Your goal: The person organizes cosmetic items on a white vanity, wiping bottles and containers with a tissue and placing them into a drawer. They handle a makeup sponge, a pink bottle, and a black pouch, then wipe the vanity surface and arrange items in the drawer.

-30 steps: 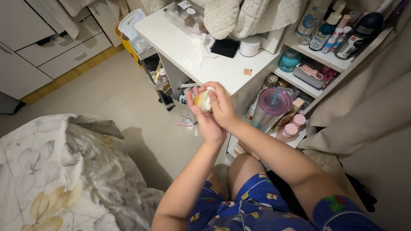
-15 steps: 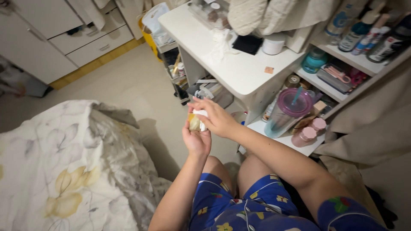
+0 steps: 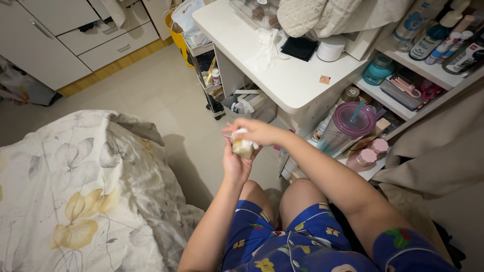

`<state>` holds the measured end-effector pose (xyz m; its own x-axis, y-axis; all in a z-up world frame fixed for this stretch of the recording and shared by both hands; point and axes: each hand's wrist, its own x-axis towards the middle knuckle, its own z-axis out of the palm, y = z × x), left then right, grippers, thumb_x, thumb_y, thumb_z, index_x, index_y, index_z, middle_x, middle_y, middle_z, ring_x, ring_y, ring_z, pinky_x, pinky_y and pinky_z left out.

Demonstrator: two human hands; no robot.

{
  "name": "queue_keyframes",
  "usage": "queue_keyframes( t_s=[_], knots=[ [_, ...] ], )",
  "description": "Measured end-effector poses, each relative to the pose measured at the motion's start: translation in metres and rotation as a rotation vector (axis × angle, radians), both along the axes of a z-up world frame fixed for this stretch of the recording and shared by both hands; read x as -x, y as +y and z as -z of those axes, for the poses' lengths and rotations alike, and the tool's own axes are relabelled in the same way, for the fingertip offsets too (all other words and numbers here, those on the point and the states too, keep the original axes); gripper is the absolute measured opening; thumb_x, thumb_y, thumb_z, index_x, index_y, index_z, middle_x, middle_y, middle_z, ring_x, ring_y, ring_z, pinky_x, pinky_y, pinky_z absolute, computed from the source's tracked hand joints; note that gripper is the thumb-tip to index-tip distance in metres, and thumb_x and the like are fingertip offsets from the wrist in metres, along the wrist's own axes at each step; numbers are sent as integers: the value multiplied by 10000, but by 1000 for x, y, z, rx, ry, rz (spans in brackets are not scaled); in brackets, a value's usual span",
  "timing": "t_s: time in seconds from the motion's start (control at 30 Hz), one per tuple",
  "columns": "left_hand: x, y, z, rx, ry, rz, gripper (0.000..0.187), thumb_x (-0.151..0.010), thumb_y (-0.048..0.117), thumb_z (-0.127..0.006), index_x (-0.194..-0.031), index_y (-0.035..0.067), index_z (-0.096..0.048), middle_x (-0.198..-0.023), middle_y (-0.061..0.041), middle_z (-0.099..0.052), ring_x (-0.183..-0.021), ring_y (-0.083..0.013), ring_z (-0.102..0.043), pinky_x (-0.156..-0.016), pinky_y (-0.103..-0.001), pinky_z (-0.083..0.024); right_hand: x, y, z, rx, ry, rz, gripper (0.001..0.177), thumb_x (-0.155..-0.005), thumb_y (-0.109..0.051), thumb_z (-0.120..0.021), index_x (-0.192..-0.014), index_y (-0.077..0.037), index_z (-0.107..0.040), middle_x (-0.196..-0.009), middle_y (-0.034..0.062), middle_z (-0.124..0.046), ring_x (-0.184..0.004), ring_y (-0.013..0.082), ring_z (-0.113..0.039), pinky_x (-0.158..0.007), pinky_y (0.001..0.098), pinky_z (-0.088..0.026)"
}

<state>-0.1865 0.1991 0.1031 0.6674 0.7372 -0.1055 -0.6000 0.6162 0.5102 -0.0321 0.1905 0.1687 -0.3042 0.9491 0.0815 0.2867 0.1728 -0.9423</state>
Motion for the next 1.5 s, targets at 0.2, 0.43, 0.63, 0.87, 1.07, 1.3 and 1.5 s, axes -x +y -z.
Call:
queue_keyframes(
  t_s=[0.2, 0.43, 0.63, 0.87, 1.07, 1.3, 1.5],
  knots=[
    [1, 10, 10, 138, -183, 97, 543, -1094, 447, -316, -1420, 59, -511, -1385, -117, -616, -1225, -267, -639, -1045, -456, -511, -2, -7, 30, -129, 186, 263, 150, -1099, -155, -473, -1173, -55, -558, -1499, 152, -615, -1378, 454, -500, -1126, 517, -399],
    [-9, -10, 3, 253, -337, 136, 453, -1130, 365, -346, -1418, 54, -505, -1368, -125, -627, -1228, -253, -645, -1090, -410, -486, 21, -63, 14, -624, -97, 359, 235, -1113, -179, -445, -1235, -23, -572, -1378, 186, -664, -1371, 366, -585, -1236, 521, -318],
    [-18, -44, -46, 171, -197, 182, 497, -1058, 301, -295, -1473, 74, -449, -1481, -97, -575, -1309, -239, -576, -1125, -412, -440, 8, -93, 34, -558, 112, 500, 218, -1098, -232, -491, -1145, -34, -569, -1290, 174, -709, -1256, 294, -683, -1089, 443, -505],
    [-35, -51, 23, 235, -291, 328, 504, -1101, 315, -286, -1492, 37, -442, -1470, -123, -550, -1340, -254, -557, -1154, -422, -421, 0, -111, 25, -543, 91, 515, 210, -1109, -137, -408, -1155, -26, -580, -1264, 173, -730, -1364, 355, -614, -1265, 520, -259],
    [-42, -66, -27, 205, -301, 235, 515, -1078, 332, -271, -1505, 81, -413, -1572, -93, -456, -1427, -263, -460, -1202, -443, -347, -10, -118, 66, -832, -58, 577, 117, -1107, -96, -429, -1211, -52, -458, -1451, 183, -583, -1486, 331, -464, -1296, 534, -163],
    [-45, -71, -21, 227, -194, 188, 534, -1076, 407, -291, -1499, 119, -444, -1581, -62, -437, -1450, -240, -420, -1204, -437, -330, -6, -113, -1, -990, -897, 393, 435, -907, -115, -592, -1342, -104, -615, -1345, 97, -688, -1358, 297, -580, -1185, 565, -237],
    [-64, -61, 7, 255, -272, 189, 505, -1086, 372, -295, -1436, 73, -501, -1466, -95, -559, -1370, -243, -523, -1180, -429, -380, 0, -87, -52, -167, -636, 445, 560, -967, -129, -535, -1522, -172, -473, -1143, 95, -743, -1069, 279, -697, -918, 406, -542]
  ],
)
